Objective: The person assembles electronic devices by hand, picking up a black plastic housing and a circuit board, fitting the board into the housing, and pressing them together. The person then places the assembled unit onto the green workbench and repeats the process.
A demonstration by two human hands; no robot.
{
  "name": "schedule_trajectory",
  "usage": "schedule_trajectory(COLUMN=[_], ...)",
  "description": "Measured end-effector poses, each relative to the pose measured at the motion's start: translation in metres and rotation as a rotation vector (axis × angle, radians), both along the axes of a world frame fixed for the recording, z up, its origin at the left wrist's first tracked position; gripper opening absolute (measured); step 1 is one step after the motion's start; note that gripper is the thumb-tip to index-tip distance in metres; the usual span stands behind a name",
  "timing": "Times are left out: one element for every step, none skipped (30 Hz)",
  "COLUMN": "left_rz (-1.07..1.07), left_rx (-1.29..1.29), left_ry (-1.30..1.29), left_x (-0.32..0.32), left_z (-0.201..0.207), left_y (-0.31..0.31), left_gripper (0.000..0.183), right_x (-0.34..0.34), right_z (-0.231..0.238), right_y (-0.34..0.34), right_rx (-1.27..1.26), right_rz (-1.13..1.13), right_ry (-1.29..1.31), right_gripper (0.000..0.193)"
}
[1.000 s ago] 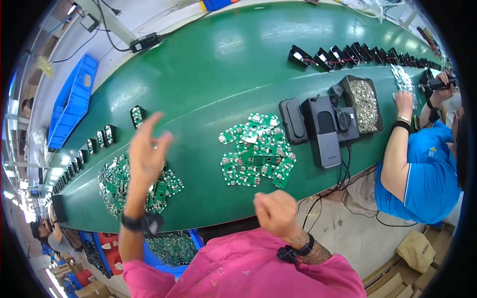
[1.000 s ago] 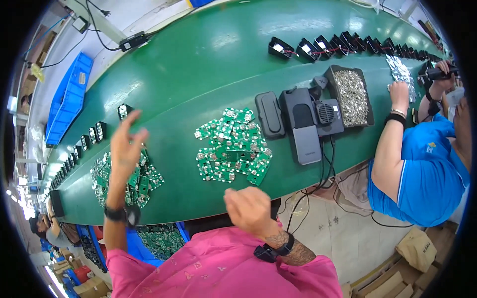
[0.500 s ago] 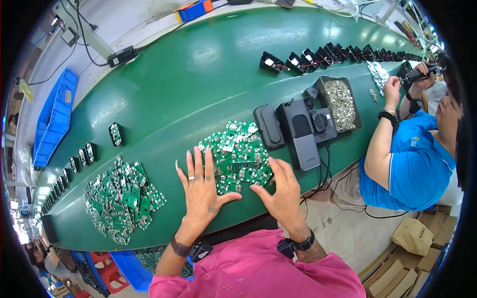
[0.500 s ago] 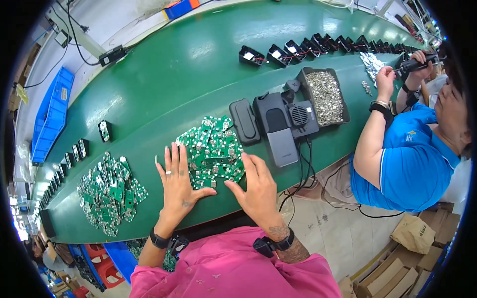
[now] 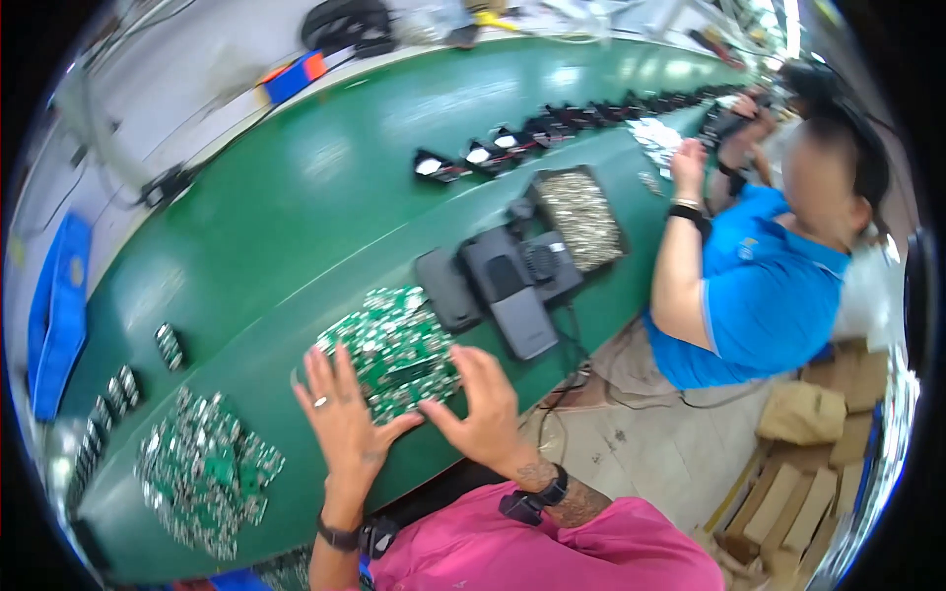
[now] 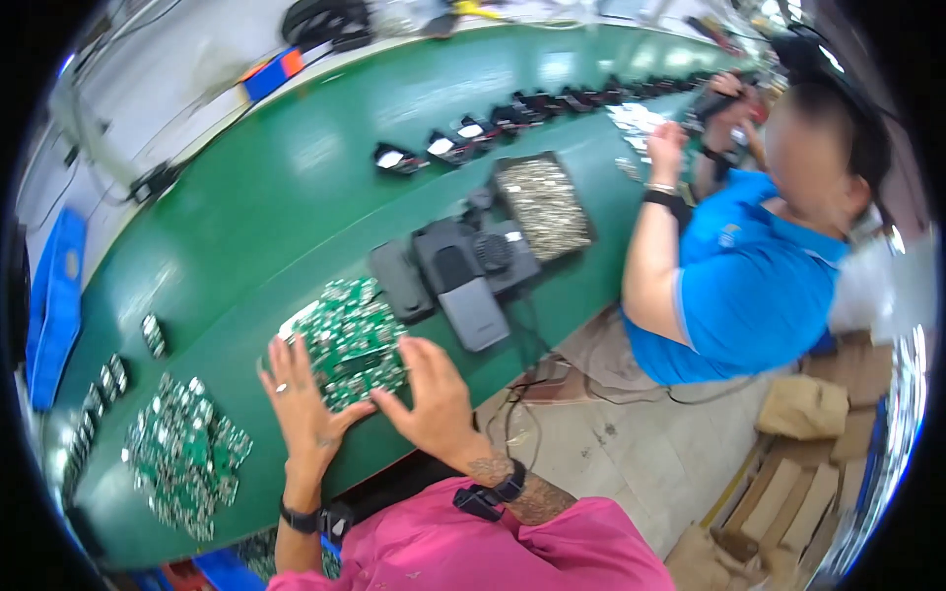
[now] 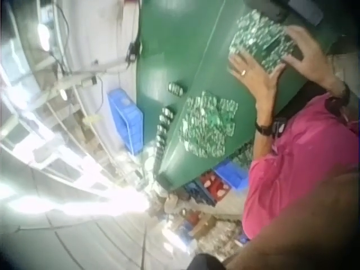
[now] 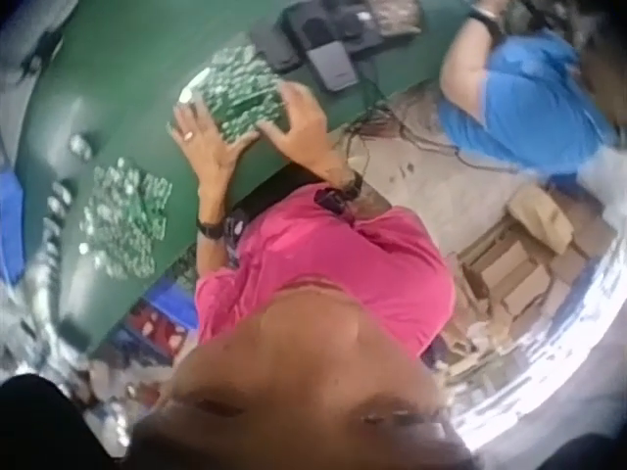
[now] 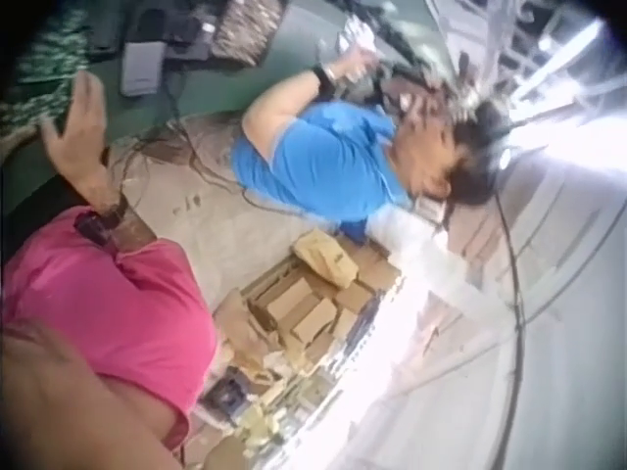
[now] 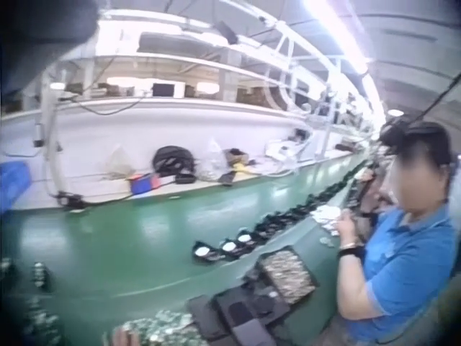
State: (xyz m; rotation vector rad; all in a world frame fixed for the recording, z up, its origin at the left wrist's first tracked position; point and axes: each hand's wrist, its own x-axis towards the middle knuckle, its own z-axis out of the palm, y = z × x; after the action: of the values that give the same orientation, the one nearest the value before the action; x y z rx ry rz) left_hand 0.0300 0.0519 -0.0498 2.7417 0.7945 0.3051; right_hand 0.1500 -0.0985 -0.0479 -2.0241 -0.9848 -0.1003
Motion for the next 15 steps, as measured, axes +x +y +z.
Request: schedule_trajectory(left_rz=[0.027,0.057,0.016,0.056,0.106,0.083,0.085,0.091,0.079,0.076,0.083,0.09,0.096,0.095,0.106], left_rx=[0.006,0.01,0.003,-0.026,-0.053,-0.058,-0.077,-0.096,-0.092,-0.088,-0.118,-0.148,-0.17,-0.168,-0.197], left_ry=[0.028,0.054,0.025,0.014,0.011,-0.005,-0.026,-0.044,-0.057,-0.063,-0.073,-0.083,-0.105,-0.109,-0.133], left_x=[-0.0044,-0.0065,-0.0088,-0.0106,-0.0112,-0.007,-0.0062,-0.0064,-0.0065,-0.0065,-0.0065,-0.0065,-0.0066,-0.0073,-0.0083], left_z=[0.0007,0.0019,0.0022,0.0025,0.0022,0.0008,0.0014,0.0018,-0.001,-0.0007,-0.0002,0.0004,0.0013,0.0018,0.0021], left_y=[0.0024,0.0033,0.0039,0.0043,0.0034,0.0008,0.0006,0.0005,-0.0003,-0.0004,-0.0004,0.0,0.0001,0.0003,0.0004], left_gripper=[0.131,0.13,0.13,0.128,0.127,0.127,0.126,0.125,0.123,0.123,0.12,0.117,0.112,0.112,0.111], right_x=[-0.0017,-0.0035,-0.0055,-0.0059,-0.0066,-0.0047,-0.0048,-0.0051,-0.0052,-0.0052,-0.0055,-0.006,-0.0064,-0.0065,-0.0066], right_z=[-0.0024,-0.0044,-0.0051,-0.005,-0.0049,-0.0051,-0.0061,-0.0065,-0.0057,-0.0045,-0.0034,-0.0028,-0.003,-0.0037,-0.0042], right_y=[0.0018,0.0031,0.0048,0.0051,0.0043,0.0009,0.0008,0.0012,-0.0007,-0.0016,-0.002,-0.0015,-0.001,-0.0007,-0.0004], right_rx=[0.012,0.023,0.026,0.029,0.035,0.031,0.028,0.027,0.014,0.019,0.0,-0.019,-0.016,-0.018,-0.021], right_rz=[0.013,0.028,0.028,0.029,0.043,0.02,0.016,0.016,0.008,0.005,0.013,0.021,0.021,0.021,0.021], right_ry=[0.016,0.031,0.024,0.02,0.042,0.024,0.014,0.007,-0.007,-0.012,-0.009,-0.005,-0.009,-0.014,-0.02], right_gripper=[0.07,0.07,0.07,0.07,0.07,0.07,0.07,0.069,0.069,0.069,0.069,0.069,0.069,0.069,0.069])
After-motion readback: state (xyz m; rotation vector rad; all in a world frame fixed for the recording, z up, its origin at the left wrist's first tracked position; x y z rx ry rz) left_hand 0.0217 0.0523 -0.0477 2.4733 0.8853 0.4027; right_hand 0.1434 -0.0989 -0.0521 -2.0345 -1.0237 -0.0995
